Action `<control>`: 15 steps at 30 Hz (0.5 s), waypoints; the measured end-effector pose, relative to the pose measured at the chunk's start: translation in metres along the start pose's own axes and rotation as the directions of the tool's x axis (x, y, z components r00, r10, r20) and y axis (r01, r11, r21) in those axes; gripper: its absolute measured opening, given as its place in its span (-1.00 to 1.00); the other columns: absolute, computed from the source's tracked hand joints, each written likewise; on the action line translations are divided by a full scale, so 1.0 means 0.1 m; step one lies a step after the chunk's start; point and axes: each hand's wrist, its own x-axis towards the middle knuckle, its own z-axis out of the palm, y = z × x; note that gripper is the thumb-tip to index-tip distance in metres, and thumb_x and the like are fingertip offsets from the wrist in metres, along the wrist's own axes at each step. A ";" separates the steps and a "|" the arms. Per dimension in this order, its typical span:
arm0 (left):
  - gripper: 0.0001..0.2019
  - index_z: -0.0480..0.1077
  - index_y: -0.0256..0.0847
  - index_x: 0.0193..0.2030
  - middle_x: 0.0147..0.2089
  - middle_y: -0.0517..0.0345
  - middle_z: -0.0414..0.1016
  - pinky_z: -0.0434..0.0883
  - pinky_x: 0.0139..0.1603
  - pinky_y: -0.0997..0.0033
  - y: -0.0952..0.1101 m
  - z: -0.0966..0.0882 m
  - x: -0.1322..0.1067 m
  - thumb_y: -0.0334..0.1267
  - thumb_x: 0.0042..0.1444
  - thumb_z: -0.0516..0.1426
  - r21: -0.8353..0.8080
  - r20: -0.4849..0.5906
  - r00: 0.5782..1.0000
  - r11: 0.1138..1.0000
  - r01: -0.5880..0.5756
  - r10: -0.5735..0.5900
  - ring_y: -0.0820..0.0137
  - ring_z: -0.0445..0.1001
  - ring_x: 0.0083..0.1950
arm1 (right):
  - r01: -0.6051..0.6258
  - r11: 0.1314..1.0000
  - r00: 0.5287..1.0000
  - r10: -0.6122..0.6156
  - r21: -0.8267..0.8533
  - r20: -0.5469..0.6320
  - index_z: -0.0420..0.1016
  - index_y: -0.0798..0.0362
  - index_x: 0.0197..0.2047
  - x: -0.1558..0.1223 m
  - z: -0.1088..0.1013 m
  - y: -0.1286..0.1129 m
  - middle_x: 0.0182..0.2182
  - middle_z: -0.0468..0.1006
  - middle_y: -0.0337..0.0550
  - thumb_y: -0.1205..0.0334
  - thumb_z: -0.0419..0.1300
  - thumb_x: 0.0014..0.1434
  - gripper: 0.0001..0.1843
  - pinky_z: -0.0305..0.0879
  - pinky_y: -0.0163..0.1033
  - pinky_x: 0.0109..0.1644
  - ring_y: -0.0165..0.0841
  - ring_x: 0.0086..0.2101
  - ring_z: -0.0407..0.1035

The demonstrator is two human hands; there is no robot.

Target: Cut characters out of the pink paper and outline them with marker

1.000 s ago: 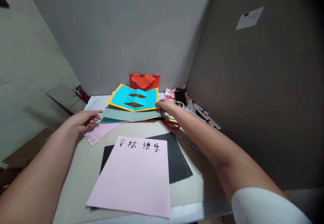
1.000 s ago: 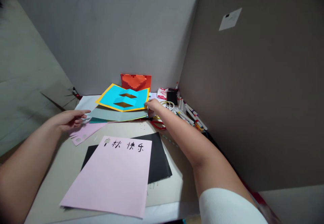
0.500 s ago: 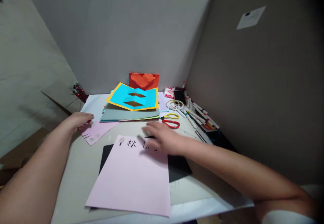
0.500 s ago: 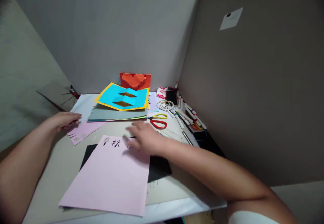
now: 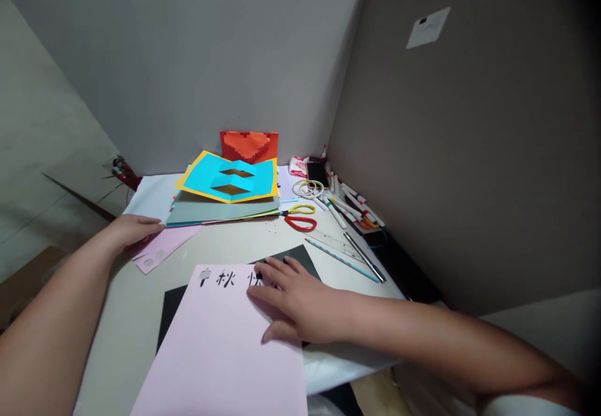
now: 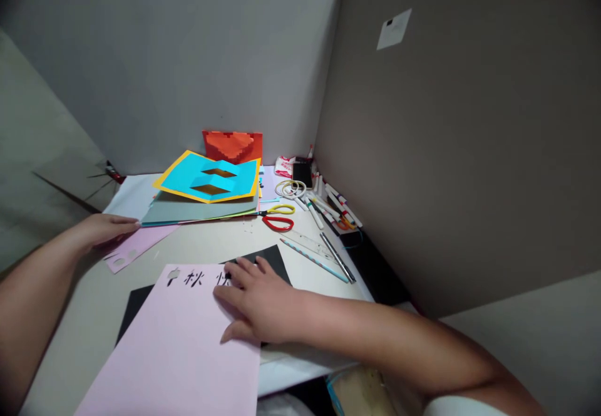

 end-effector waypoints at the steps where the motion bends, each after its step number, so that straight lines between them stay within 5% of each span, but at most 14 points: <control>1: -0.62 0.38 -0.26 0.14 0.13 0.00 0.44 0.49 0.05 0.06 0.01 -0.01 -0.01 -0.09 0.28 0.17 0.018 0.003 1.000 1.000 0.003 -0.003 0.19 0.48 0.07 | -0.025 0.999 0.999 0.025 -0.027 -0.027 0.31 0.06 0.32 -0.04 -0.04 0.02 0.35 0.22 0.22 -0.23 0.13 0.26 -0.28 0.06 0.29 0.31 0.13 0.33 0.06; 5: -0.64 0.40 -0.26 0.11 0.13 0.00 0.44 0.49 0.06 0.06 -0.01 -0.05 0.00 -0.10 0.27 0.18 0.063 -0.015 0.999 0.998 0.031 -0.031 0.19 0.47 0.08 | -0.333 0.919 0.937 0.296 -0.212 -0.187 0.53 0.02 0.07 -0.30 -0.19 0.21 0.10 0.53 0.07 0.14 0.14 0.32 -0.69 0.34 -0.06 0.12 -0.11 0.05 0.43; 9: -0.65 0.40 -0.27 0.10 0.11 0.00 0.45 0.50 0.04 0.09 -0.07 -0.05 0.06 -0.12 0.27 0.18 0.031 -0.036 0.998 0.998 0.057 -0.055 0.21 0.49 0.05 | -0.590 0.769 0.799 0.513 -0.244 -0.314 0.56 0.19 -0.04 -0.67 -0.19 0.47 0.03 0.53 0.35 0.34 0.06 0.29 -0.71 0.38 0.10 -0.01 0.08 -0.04 0.45; 12: -0.66 0.40 -0.27 0.10 0.10 0.01 0.45 0.51 0.02 0.10 -0.09 -0.06 0.08 -0.13 0.27 0.18 -0.028 -0.029 0.998 0.998 0.053 -0.054 0.23 0.49 0.04 | -0.640 0.732 0.761 0.562 -0.232 -0.325 0.58 0.19 -0.08 -0.89 -0.08 0.58 -0.05 0.58 0.29 0.35 0.02 0.32 -0.70 0.39 0.09 -0.01 0.06 -0.07 0.46; 15: -0.65 0.39 -0.26 0.12 0.12 -0.01 0.44 0.50 0.04 0.08 -0.09 -0.10 0.04 -0.13 0.28 0.17 -0.145 -0.041 0.999 0.989 -0.007 0.001 0.22 0.48 0.05 | -0.622 0.750 0.773 0.545 -0.224 -0.324 0.59 0.23 -0.07 -0.97 0.03 0.56 0.03 0.56 0.28 0.36 0.03 0.33 -0.69 0.35 0.13 0.10 0.09 0.04 0.40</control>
